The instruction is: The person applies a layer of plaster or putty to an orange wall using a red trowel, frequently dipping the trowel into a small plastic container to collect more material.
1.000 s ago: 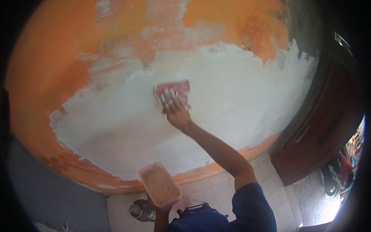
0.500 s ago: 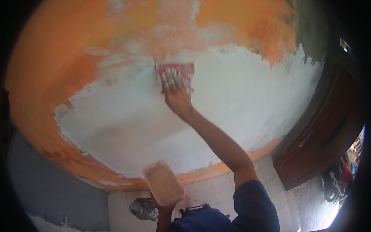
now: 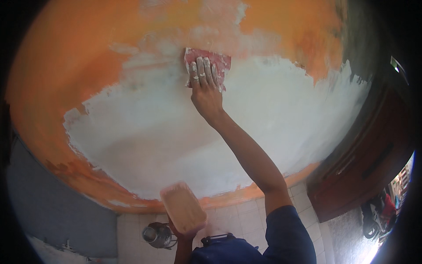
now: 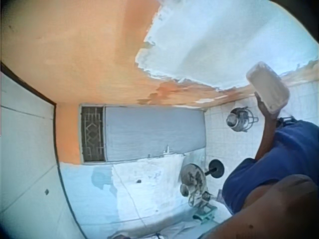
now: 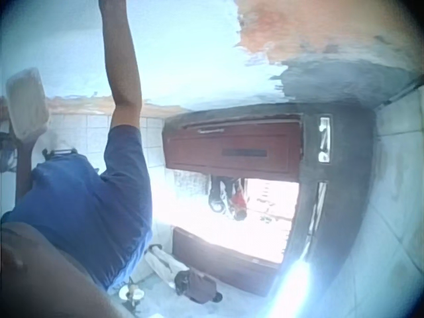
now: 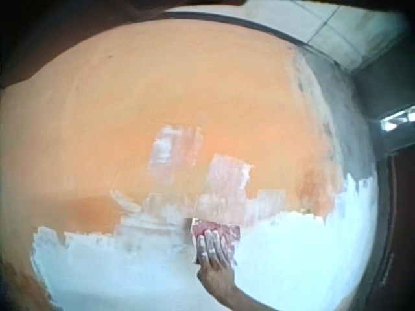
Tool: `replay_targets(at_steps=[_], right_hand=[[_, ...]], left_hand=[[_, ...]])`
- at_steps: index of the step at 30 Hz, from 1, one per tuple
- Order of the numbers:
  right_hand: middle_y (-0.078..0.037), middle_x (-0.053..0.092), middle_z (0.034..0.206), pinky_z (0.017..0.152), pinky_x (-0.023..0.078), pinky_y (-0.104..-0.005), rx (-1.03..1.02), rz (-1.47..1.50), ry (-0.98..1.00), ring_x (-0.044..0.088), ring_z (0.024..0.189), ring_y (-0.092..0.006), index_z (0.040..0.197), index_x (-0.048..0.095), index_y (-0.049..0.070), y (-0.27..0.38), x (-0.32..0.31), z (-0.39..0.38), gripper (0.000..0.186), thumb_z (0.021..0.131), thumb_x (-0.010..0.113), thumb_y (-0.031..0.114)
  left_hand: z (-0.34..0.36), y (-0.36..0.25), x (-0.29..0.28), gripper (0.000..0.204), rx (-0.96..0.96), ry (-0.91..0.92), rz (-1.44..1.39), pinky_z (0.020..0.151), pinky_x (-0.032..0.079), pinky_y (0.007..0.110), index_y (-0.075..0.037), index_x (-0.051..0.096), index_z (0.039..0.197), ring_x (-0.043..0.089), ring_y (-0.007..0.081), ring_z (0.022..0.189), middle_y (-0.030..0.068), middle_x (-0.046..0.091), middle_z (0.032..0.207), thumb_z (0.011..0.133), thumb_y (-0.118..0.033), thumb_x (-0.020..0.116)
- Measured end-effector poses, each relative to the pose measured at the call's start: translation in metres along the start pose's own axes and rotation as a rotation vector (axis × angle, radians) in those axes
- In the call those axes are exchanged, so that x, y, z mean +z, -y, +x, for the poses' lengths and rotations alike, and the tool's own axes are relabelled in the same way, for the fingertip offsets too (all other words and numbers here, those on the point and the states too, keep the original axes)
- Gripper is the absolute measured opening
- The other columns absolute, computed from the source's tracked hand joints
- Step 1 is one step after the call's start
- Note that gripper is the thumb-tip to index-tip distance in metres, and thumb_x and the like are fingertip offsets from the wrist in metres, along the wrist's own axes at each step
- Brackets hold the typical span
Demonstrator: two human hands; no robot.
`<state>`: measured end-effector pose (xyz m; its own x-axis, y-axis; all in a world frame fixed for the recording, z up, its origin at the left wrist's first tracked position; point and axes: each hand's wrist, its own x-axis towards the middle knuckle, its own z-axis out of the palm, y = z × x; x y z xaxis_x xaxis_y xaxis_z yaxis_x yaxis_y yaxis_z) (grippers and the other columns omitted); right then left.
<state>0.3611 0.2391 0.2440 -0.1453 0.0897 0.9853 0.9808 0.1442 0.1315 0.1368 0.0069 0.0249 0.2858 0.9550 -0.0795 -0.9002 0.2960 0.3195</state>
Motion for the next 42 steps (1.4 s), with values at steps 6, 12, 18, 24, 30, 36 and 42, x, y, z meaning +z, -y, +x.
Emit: replay_targets(at_steps=[6, 12, 18, 24, 30, 36, 42], right_hand=[[-0.026, 0.039, 0.138, 0.11, 0.027, -0.053, -0.054, -0.015, 0.174, 0.035, 0.132, -0.0404, 0.133, 0.041, -0.005, -0.001, 0.034, -0.049, 0.052, 0.086, 0.054, 0.014], [-0.025, 0.043, 0.136, 0.11, 0.028, -0.0492, -0.028, 0.095, 0.396, 0.035, 0.132, -0.0391, 0.133, 0.043, -0.003, 0.009, 0.01, -0.125, 0.054, 0.084, 0.057, 0.013], [-0.019, 0.052, 0.13, 0.105, 0.037, -0.0457, -0.015, 0.21, 0.417, 0.05, 0.122, -0.0319, 0.126, 0.053, 0.002, 0.029, -0.038, -0.129, 0.051, 0.076, 0.063, 0.007], [-0.021, 0.051, 0.13, 0.104, 0.037, -0.0474, 0.092, -0.005, -0.079, 0.048, 0.123, -0.036, 0.126, 0.051, -0.001, -0.005, -0.013, -0.017, 0.051, 0.076, 0.06, 0.001], [-0.022, 0.049, 0.133, 0.106, 0.033, -0.0511, 0.101, 0.085, 0.175, 0.044, 0.126, -0.0379, 0.126, 0.051, -0.002, 0.018, 0.012, -0.136, 0.055, 0.071, 0.056, -0.007], [-0.02, 0.039, 0.141, 0.11, 0.028, -0.0521, -0.009, 0.196, 0.333, 0.035, 0.134, -0.0352, 0.133, 0.044, 0.0, 0.028, -0.021, -0.208, 0.061, 0.076, 0.062, 0.004], [-0.021, 0.042, 0.139, 0.109, 0.028, -0.0502, 0.219, 0.032, 0.012, 0.034, 0.133, -0.0391, 0.133, 0.044, -0.001, -0.041, -0.019, -0.082, 0.064, 0.07, 0.056, -0.005]], left_hand=[[0.0, -0.003, -0.02, 0.07, 0.108, 0.127, 0.154, 0.096, 0.041, 0.057, -0.009, 0.032, 0.141, 0.047, 0.0376, 0.12, 0.0168, 0.044, 0.134, 0.092, -0.059, 0.035], [0.005, 0.001, -0.043, 0.07, 0.03, 0.149, 0.153, 0.096, 0.041, 0.057, -0.007, 0.031, 0.14, 0.048, 0.0368, 0.119, 0.017, 0.044, 0.134, 0.093, -0.059, 0.032], [-0.009, -0.005, -0.012, 0.077, 0.283, 0.088, 0.589, 0.081, 0.056, 0.041, -0.002, 0.036, 0.133, 0.06, 0.028, 0.103, 0.0139, 0.054, 0.119, 0.07, -0.011, 0.079], [-0.017, -0.002, 0.006, 0.084, 0.046, -0.021, 0.149, 0.081, 0.056, 0.04, -0.002, 0.037, 0.132, 0.059, 0.0279, 0.103, 0.0137, 0.054, 0.119, 0.063, -0.006, 0.084], [-0.015, 0.002, -0.011, 0.085, 0.292, 0.036, 0.464, 0.081, 0.056, 0.04, -0.003, 0.036, 0.133, 0.06, 0.0277, 0.102, 0.014, 0.053, 0.119, 0.062, -0.006, 0.084], [-0.012, 0.001, -0.027, 0.064, 0.176, 0.067, 0.222, 0.086, 0.053, 0.044, -0.005, 0.035, 0.135, 0.057, 0.0283, 0.108, 0.0139, 0.051, 0.125, 0.083, -0.027, 0.065], [-0.002, 0.011, -0.054, 0.061, 0.299, 0.115, 0.622, 0.092, 0.048, 0.049, -0.008, 0.033, 0.138, 0.054, 0.0316, 0.113, 0.0125, 0.049, 0.128, 0.095, -0.05, 0.029]])
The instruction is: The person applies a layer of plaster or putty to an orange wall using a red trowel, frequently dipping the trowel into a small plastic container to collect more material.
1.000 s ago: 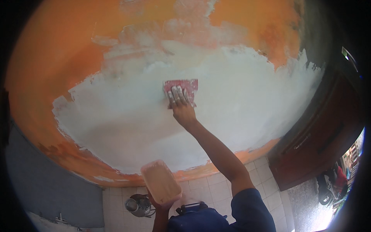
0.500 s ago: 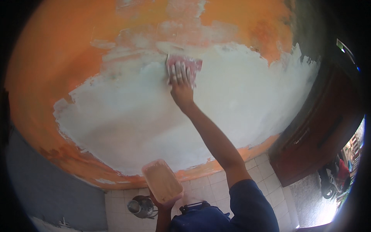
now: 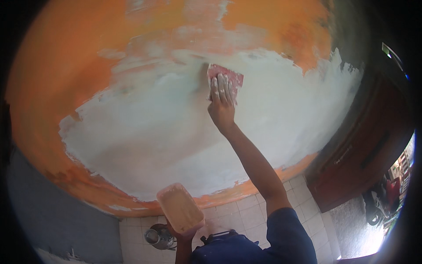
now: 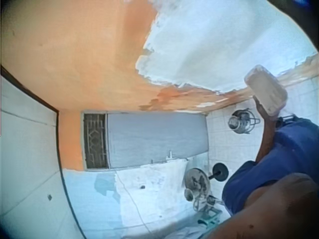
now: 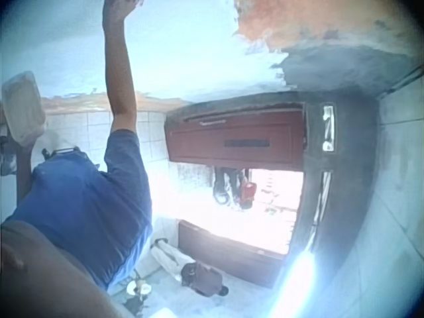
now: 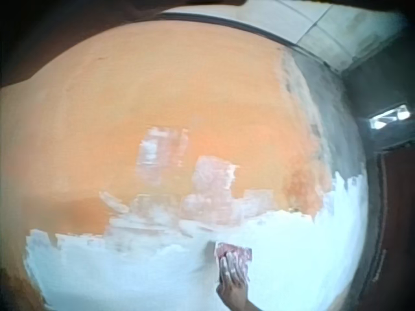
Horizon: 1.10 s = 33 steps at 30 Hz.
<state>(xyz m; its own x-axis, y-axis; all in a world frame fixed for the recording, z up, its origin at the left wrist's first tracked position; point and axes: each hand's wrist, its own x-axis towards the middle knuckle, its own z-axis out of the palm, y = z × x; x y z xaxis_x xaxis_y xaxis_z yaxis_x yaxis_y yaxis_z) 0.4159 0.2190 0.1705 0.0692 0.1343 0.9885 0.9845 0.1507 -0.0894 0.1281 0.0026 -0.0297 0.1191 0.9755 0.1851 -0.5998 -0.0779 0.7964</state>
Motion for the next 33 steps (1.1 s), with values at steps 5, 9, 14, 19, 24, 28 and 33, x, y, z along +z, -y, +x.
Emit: replay_targets(at_steps=[5, 9, 14, 19, 24, 28, 33], right_hand=[[-0.022, 0.05, 0.132, 0.108, 0.031, -0.0474, -0.161, -0.005, 0.283, 0.043, 0.128, -0.0347, 0.126, 0.053, -0.001, -0.011, 0.022, -0.075, 0.054, 0.071, 0.057, -0.005], [-0.017, 0.049, 0.134, 0.108, 0.029, -0.0535, -0.138, 0.15, 0.391, 0.043, 0.127, -0.0356, 0.128, 0.052, 0.006, -0.002, -0.004, -0.127, 0.054, 0.075, 0.062, 0.004], [-0.015, 0.059, 0.123, 0.1, 0.043, -0.0453, -0.098, 0.005, 0.081, 0.054, 0.117, -0.0301, 0.121, 0.059, 0.009, -0.047, -0.055, 0.002, 0.052, 0.07, 0.061, -0.001], [-0.017, 0.054, 0.129, 0.104, 0.038, -0.0441, -0.243, -0.141, -0.025, 0.05, 0.121, -0.0338, 0.125, 0.055, 0.004, -0.087, -0.048, 0.08, 0.055, 0.071, 0.058, -0.006], [-0.021, 0.049, 0.132, 0.108, 0.031, -0.0505, -0.158, -0.053, 0.002, 0.043, 0.127, -0.0371, 0.126, 0.052, 0.001, -0.097, -0.01, 0.051, 0.053, 0.073, 0.058, -0.002], [-0.019, 0.051, 0.131, 0.106, 0.035, -0.0478, -0.181, -0.106, 0.167, 0.048, 0.123, -0.0351, 0.123, 0.055, 0.004, -0.102, -0.024, 0.015, 0.054, 0.07, 0.06, -0.003], [-0.018, 0.061, 0.117, 0.095, 0.046, -0.0396, -0.199, -0.002, 0.352, 0.057, 0.113, -0.0314, 0.119, 0.061, 0.007, -0.106, -0.07, -0.017, 0.052, 0.069, 0.059, -0.007]], left_hand=[[0.008, -0.003, 0.015, 0.056, 0.083, 0.093, 0.11, 0.09, 0.05, 0.045, -0.008, 0.033, 0.138, 0.054, 0.0299, 0.113, 0.0139, 0.049, 0.127, 0.094, -0.041, 0.042], [0.011, -0.018, 0.032, 0.057, -0.085, -0.003, -0.264, 0.084, 0.054, 0.043, -0.005, 0.035, 0.135, 0.057, 0.029, 0.108, 0.0157, 0.051, 0.124, 0.087, -0.023, 0.06], [0.012, -0.013, 0.033, 0.06, 0.057, 0.062, 0.021, 0.081, 0.056, 0.041, -0.002, 0.038, 0.132, 0.061, 0.0281, 0.101, 0.0154, 0.054, 0.12, 0.081, -0.017, 0.068], [0.016, -0.01, 0.044, 0.066, -0.029, -0.003, -0.103, 0.077, 0.057, 0.041, 0.0, 0.038, 0.131, 0.062, 0.0286, 0.097, 0.0143, 0.057, 0.115, 0.076, -0.014, 0.073], [0.025, 0.01, 0.027, 0.059, 0.207, 0.103, 0.333, 0.08, 0.055, 0.042, -0.001, 0.038, 0.132, 0.06, 0.0288, 0.102, 0.0144, 0.055, 0.118, 0.087, -0.033, 0.06], [0.02, 0.019, 0.027, 0.056, -0.028, 0.061, -0.01, 0.085, 0.054, 0.042, -0.002, 0.038, 0.132, 0.057, 0.0274, 0.107, 0.0147, 0.054, 0.12, 0.094, -0.042, 0.044], [0.024, -0.01, 0.071, 0.052, -0.329, -0.024, -0.581, 0.086, 0.053, 0.042, -0.003, 0.037, 0.133, 0.057, 0.0264, 0.107, 0.0146, 0.054, 0.12, 0.096, -0.039, 0.042]])
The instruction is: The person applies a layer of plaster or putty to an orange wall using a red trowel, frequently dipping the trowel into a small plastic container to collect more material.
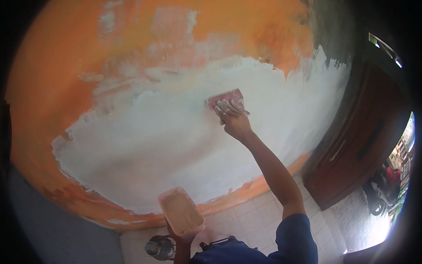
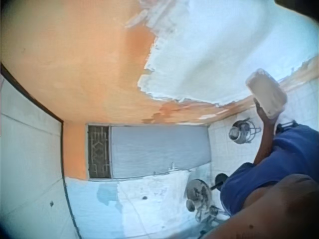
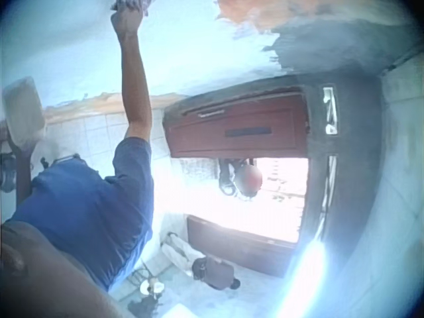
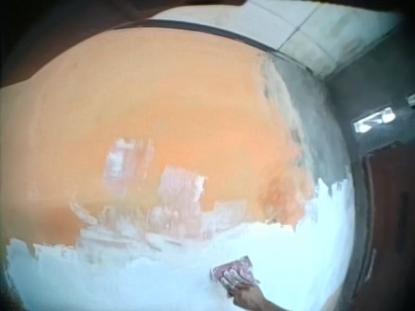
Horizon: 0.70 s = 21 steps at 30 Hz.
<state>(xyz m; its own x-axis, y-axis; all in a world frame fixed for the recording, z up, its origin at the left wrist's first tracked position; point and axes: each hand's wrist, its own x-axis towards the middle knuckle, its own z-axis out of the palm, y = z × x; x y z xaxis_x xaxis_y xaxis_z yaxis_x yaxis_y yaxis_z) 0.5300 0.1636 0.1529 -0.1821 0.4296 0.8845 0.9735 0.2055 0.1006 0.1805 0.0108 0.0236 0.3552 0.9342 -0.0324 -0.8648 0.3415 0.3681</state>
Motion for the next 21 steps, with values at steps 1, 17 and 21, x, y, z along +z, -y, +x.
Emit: replay_targets(at_steps=[1, 17, 21], right_hand=[[-0.018, 0.062, 0.115, 0.092, 0.049, -0.0379, 0.026, 0.059, 0.038, 0.059, 0.111, -0.0294, 0.118, 0.062, 0.007, 0.006, -0.013, 0.001, 0.051, 0.069, 0.058, -0.007], [-0.007, 0.066, 0.082, 0.064, 0.048, -0.0248, 1.143, 1.213, 0.558, 0.059, 0.073, -0.008, 0.098, 0.062, -0.007, 0.205, -0.136, -0.067, 0.021, 0.084, 0.063, 0.008], [-0.01, 0.064, 0.079, 0.064, 0.048, -0.0274, 1.075, 0.991, 0.629, 0.06, 0.07, -0.0136, 0.095, 0.059, -0.007, 0.222, -0.127, -0.074, 0.019, 0.08, 0.057, 0.004]], left_hand=[[-0.003, -0.002, 0.0, 0.054, 0.019, 0.026, 0.048, 0.087, 0.052, 0.043, -0.004, 0.036, 0.134, 0.057, 0.0268, 0.107, 0.0143, 0.054, 0.121, 0.096, -0.042, 0.039], [-0.007, 0.01, -0.041, 0.053, -0.003, 0.047, -0.27, 0.096, 0.047, 0.047, -0.005, 0.039, 0.136, 0.054, 0.0346, 0.114, 0.0186, 0.05, 0.13, 0.098, -0.042, 0.033], [-0.011, 0.009, -0.031, 0.047, 0.021, 0.0, -0.165, 0.092, 0.05, 0.043, -0.003, 0.044, 0.13, 0.058, 0.0299, 0.109, 0.0168, 0.054, 0.124, 0.097, -0.036, 0.035]])
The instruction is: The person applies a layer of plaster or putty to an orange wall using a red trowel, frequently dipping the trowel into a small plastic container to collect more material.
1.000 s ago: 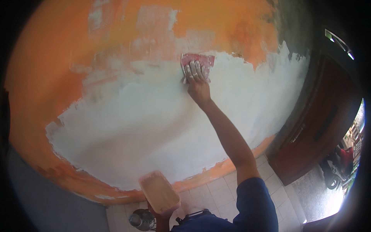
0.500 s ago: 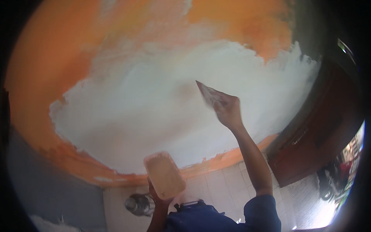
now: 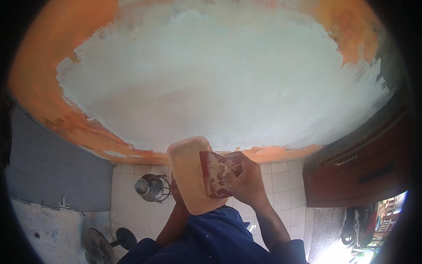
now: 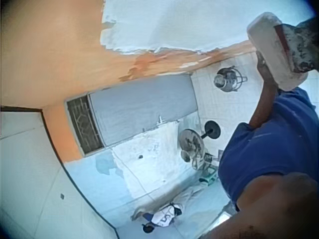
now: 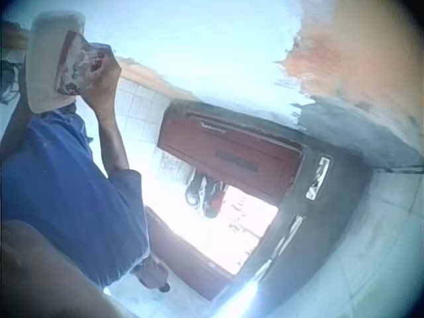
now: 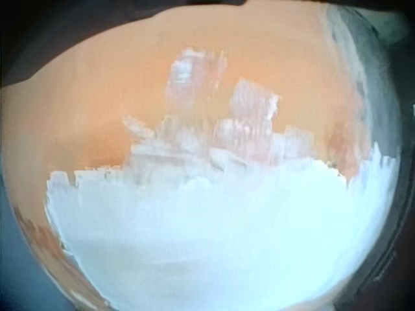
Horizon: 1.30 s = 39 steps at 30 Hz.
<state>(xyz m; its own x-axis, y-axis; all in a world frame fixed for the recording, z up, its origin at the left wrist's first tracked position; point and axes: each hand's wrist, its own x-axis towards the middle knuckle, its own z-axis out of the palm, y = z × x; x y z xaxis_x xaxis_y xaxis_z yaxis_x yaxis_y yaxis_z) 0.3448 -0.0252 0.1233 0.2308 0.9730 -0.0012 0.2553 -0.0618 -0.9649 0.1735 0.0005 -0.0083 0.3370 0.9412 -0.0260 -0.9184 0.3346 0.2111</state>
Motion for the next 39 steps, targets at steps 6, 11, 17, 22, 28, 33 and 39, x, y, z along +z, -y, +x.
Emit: replay_targets(at_steps=[6, 11, 17, 22, 28, 33, 39], right_hand=[[-0.02, 0.06, 0.066, 0.058, 0.047, -0.0372, -0.08, -0.227, 0.004, 0.062, 0.061, -0.0311, 0.087, 0.053, -0.006, -0.003, 0.017, 0.005, 0.018, 0.075, 0.057, 0.006], [-0.02, 0.059, 0.064, 0.056, 0.046, -0.0397, -0.099, -0.297, -0.015, 0.061, 0.059, -0.034, 0.087, 0.051, -0.005, -0.002, 0.026, 0.012, 0.018, 0.075, 0.057, 0.006], [-0.023, 0.061, 0.069, 0.059, 0.048, -0.0431, -0.126, -0.29, -0.023, 0.063, 0.066, -0.039, 0.09, 0.051, -0.005, -0.004, 0.032, 0.01, 0.019, 0.075, 0.057, 0.006], [-0.018, 0.063, 0.074, 0.062, 0.05, -0.0334, -0.024, -0.364, -0.003, 0.065, 0.066, -0.026, 0.094, 0.055, -0.006, -0.007, 0.039, 0.01, 0.022, 0.073, 0.059, 0.0], [-0.022, 0.065, 0.077, 0.064, 0.052, -0.037, -0.042, -0.361, 0.022, 0.067, 0.07, -0.0331, 0.101, 0.054, -0.007, -0.008, 0.05, 0.006, 0.031, 0.07, 0.06, 0.001], [-0.024, 0.065, 0.078, 0.064, 0.053, -0.0389, -0.083, -0.381, 0.063, 0.066, 0.071, -0.0375, 0.103, 0.053, -0.008, -0.008, 0.049, 0.012, 0.036, 0.069, 0.059, 0.001], [-0.023, 0.064, 0.077, 0.063, 0.052, -0.0401, -0.075, -0.458, 0.124, 0.066, 0.071, -0.0381, 0.103, 0.054, -0.007, -0.001, 0.053, 0.015, 0.036, 0.069, 0.06, 0.001]], left_hand=[[-0.011, -0.004, -0.01, 0.058, 0.009, 0.06, 0.199, 0.098, 0.045, 0.044, 0.0, 0.036, 0.136, 0.054, 0.0311, 0.114, 0.0191, 0.051, 0.127, 0.097, -0.043, 0.038], [-0.018, -0.002, -0.017, 0.061, -0.004, -0.058, 0.347, 0.098, 0.044, 0.043, 0.0, 0.034, 0.137, 0.054, 0.0303, 0.114, 0.0184, 0.051, 0.128, 0.096, -0.045, 0.041], [-0.023, -0.005, -0.012, 0.061, -0.067, -0.143, 0.345, 0.099, 0.044, 0.042, 0.0, 0.034, 0.137, 0.053, 0.03, 0.115, 0.0182, 0.05, 0.129, 0.096, -0.044, 0.041], [-0.025, -0.007, -0.017, 0.059, -0.085, -0.029, 0.323, 0.1, 0.042, 0.043, 0.0, 0.034, 0.137, 0.051, 0.03, 0.117, 0.0179, 0.049, 0.13, 0.097, -0.042, 0.039], [-0.02, -0.007, -0.003, 0.054, -0.105, -0.08, 0.335, 0.095, 0.046, 0.041, 0.002, 0.038, 0.133, 0.056, 0.0273, 0.11, 0.017, 0.053, 0.123, 0.099, -0.041, 0.036], [-0.014, -0.008, -0.021, 0.059, -0.168, 0.066, 0.2, 0.104, 0.039, 0.046, -0.001, 0.03, 0.14, 0.048, 0.0322, 0.121, 0.0184, 0.045, 0.134, 0.098, -0.041, 0.038], [-0.013, -0.009, -0.012, 0.058, -0.193, -0.09, 0.309, 0.103, 0.039, 0.047, -0.001, 0.03, 0.14, 0.048, 0.0326, 0.12, 0.0185, 0.046, 0.134, 0.097, -0.04, 0.038]])
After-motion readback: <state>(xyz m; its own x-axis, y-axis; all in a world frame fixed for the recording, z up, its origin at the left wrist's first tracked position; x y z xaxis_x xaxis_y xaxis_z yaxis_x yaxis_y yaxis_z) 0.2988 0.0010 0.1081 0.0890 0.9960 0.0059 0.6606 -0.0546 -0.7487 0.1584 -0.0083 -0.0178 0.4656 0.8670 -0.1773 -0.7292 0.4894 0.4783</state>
